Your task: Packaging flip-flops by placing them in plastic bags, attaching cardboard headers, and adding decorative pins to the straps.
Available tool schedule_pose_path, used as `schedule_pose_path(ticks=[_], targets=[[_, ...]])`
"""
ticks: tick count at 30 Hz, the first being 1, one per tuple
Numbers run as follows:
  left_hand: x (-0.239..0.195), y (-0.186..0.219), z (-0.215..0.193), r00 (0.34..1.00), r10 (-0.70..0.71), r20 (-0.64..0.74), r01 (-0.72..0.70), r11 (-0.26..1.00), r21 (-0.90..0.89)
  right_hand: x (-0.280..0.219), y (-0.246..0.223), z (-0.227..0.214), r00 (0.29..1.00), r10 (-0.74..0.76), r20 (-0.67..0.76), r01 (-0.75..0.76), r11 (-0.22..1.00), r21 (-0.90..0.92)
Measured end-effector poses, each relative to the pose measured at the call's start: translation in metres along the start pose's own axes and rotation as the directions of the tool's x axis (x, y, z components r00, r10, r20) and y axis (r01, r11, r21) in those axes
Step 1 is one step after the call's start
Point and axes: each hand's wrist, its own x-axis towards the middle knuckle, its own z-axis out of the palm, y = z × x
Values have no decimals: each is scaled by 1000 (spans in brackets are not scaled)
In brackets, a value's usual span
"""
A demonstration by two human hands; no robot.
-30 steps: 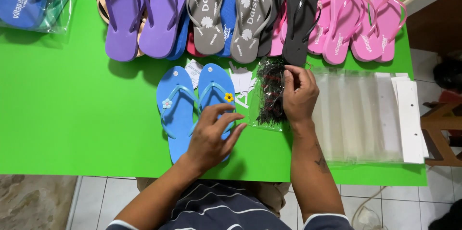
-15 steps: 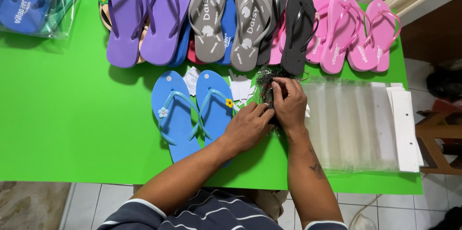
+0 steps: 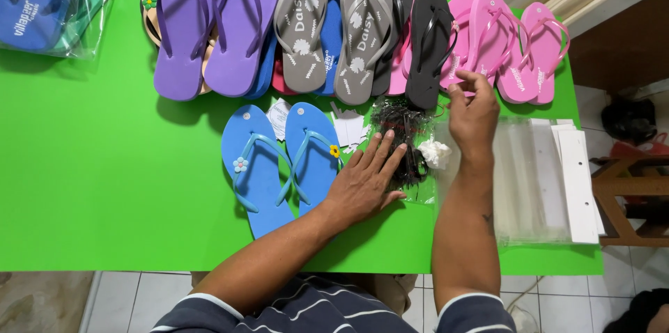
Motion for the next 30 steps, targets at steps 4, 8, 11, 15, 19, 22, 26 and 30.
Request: schedule_pose_path(ticks=[4,8,11,15,19,22,26,30], targets=[[2,-1,5,999,9,51,-11,999,36,20,29,-20,992,123,7,-121,984,-132],[5,1,1,988,-5,155,-1,999,36,25,73,-8,944,306,123,-246,902,-356],[7,-2,9,988,-10,153,3,999,46,22,64,2,885,406,227,-314,881,-353],[8,-2,10,985,-11,171,1,998,59,23,54,1,874,398,280,-319,903,-289],[8,-4,12,984,-3,180,-8,998,59,24,31,-1,883,371,286,-348,928,-130],[7,-4,12,982,3,188,-14,998,55,23,18,-4,923,303,236,-300,953,-52],[7,-5,14,982,17,190,-28,998,55,23,18,3,962,235,141,-250,963,97],[6,-6,16,981,14,192,-26,998,60,23,-3,3,956,276,96,-290,937,194]])
